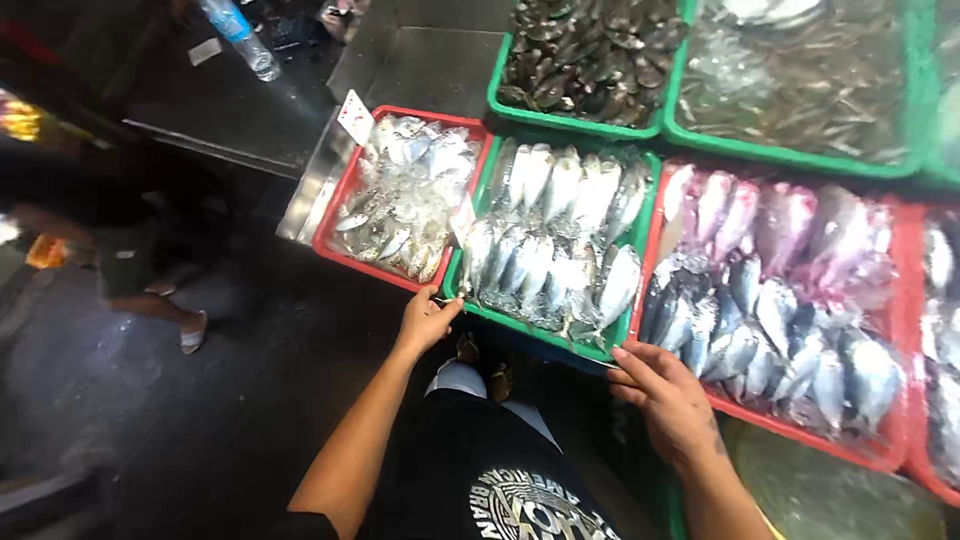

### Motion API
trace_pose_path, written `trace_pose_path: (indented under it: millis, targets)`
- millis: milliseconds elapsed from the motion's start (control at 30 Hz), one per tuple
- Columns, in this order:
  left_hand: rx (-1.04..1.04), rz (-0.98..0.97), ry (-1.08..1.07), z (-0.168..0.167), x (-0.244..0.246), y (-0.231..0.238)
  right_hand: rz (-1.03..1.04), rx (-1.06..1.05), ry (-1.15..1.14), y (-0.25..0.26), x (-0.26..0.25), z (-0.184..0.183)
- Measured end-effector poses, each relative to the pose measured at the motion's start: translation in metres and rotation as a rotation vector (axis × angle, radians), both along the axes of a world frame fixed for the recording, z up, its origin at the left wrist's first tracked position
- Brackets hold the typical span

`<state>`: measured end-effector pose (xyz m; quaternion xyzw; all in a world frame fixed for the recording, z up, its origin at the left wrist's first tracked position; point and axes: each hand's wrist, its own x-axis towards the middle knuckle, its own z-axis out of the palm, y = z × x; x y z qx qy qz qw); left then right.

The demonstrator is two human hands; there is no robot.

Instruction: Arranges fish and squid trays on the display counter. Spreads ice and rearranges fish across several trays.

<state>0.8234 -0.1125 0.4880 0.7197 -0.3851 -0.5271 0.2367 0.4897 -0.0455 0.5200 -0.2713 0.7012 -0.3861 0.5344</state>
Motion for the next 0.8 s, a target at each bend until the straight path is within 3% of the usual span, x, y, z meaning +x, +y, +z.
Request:
trace_pose_path:
  millis: [167, 333, 400, 467, 600, 800]
  targets:
    - [-0.121, -0.041, -0.208, 0.008, 0.048, 0.0, 0.204, -0.09, -0.031, -0.028, 0.022, 0.004]
    - [-0.32, -0.016, -0.305, 0.007, 0.103, -0.043, 0.533, -0.201, -0.254, -0.073, 0.119, 0.012]
    - [-0.558, -0.175, -0.334, 0.001, 0.127, -0.082, 0.578, -0.324, -0.311, -0.089, 0.169, 0.011]
    - [-0.708, -0.404, -0.311, -0.014, 0.139, -0.14, 0.527, -0.357, -0.21, -0.108, 0.204, -0.017]
    - [-0.419, -0.441, -0.527, 0.015, 0.149, -0.222, 0.453, -0.133, 0.15, -0.159, 0.268, -0.02]
    - [-0.249, -0.587, -0.645, 0.009, 0.129, -0.264, 0.105, 0.11, 0.237, -0.186, 0.296, -0.005]
